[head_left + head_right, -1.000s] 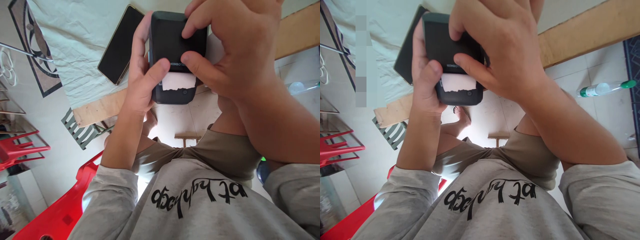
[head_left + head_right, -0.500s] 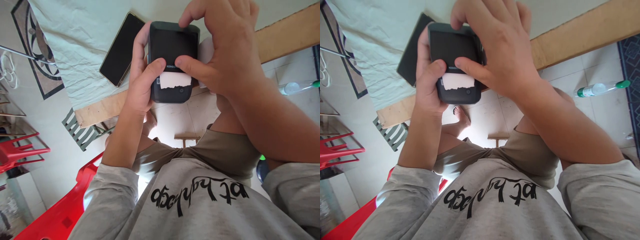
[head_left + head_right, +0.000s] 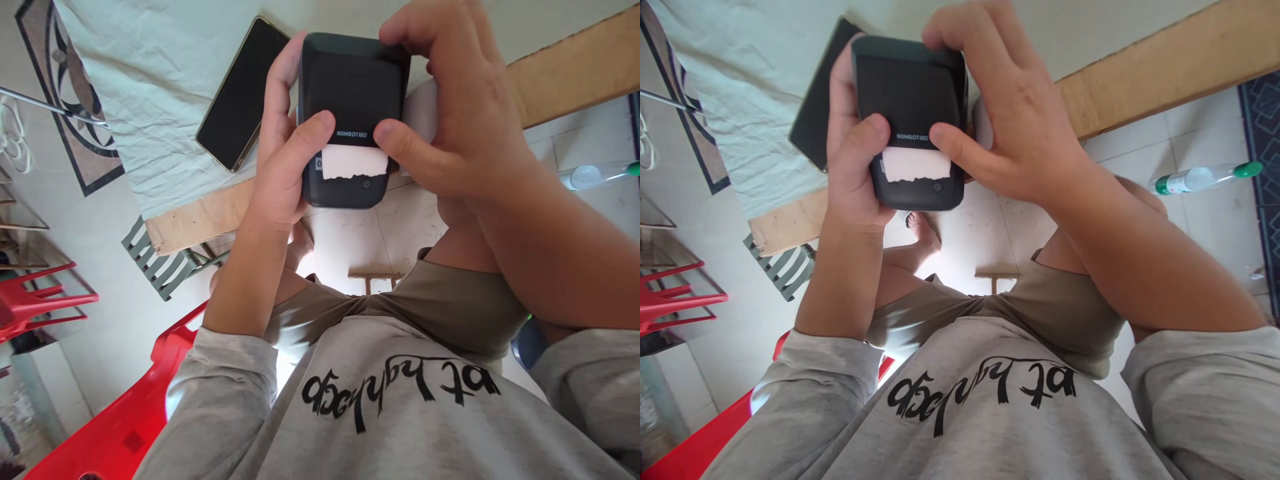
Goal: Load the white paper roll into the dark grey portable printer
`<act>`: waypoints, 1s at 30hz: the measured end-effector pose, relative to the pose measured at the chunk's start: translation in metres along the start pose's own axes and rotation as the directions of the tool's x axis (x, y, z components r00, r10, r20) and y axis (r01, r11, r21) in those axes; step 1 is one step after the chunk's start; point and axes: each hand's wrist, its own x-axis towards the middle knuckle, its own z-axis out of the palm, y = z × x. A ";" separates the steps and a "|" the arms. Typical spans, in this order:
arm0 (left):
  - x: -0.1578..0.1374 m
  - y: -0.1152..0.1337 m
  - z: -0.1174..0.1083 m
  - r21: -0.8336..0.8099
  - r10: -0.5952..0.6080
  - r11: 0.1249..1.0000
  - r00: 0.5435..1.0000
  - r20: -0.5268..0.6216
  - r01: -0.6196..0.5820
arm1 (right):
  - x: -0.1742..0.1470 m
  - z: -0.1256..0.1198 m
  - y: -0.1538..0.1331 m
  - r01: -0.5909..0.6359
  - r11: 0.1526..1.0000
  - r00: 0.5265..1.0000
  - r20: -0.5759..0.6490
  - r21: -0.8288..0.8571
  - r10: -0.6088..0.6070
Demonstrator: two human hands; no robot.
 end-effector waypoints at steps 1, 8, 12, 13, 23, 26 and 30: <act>-0.001 0.004 0.001 0.014 -0.043 0.999 0.999 -0.006 0.043 | -0.001 0.001 0.000 0.009 1.000 1.000 -0.003 -0.001 -0.009; 0.001 0.014 0.005 0.026 -0.058 0.998 0.998 -0.019 0.059 | -0.009 0.013 -0.006 -0.134 0.983 0.991 -0.028 -0.125 0.132; 0.005 0.003 -0.002 0.039 0.017 0.999 1.000 -0.011 -0.017 | -0.010 0.014 -0.005 -0.186 0.966 0.982 -0.005 -0.180 0.189; 0.006 0.001 -0.004 0.041 0.034 0.999 0.999 0.001 -0.034 | -0.010 0.013 -0.004 -0.200 0.962 0.979 -0.012 -0.186 0.201; 0.005 -0.006 -0.005 0.031 0.030 0.999 0.999 -0.021 -0.030 | -0.012 0.007 0.010 -0.211 0.962 0.968 0.099 -0.173 0.230; -0.001 0.008 0.007 -0.030 -0.090 0.996 0.991 -0.099 0.088 | -0.018 0.005 0.016 -0.161 0.968 0.975 0.121 -0.190 0.186; -0.004 0.019 0.023 -0.129 -0.124 0.986 0.979 -0.164 0.103 | -0.026 0.003 0.028 -0.061 0.977 0.981 0.167 -0.202 0.096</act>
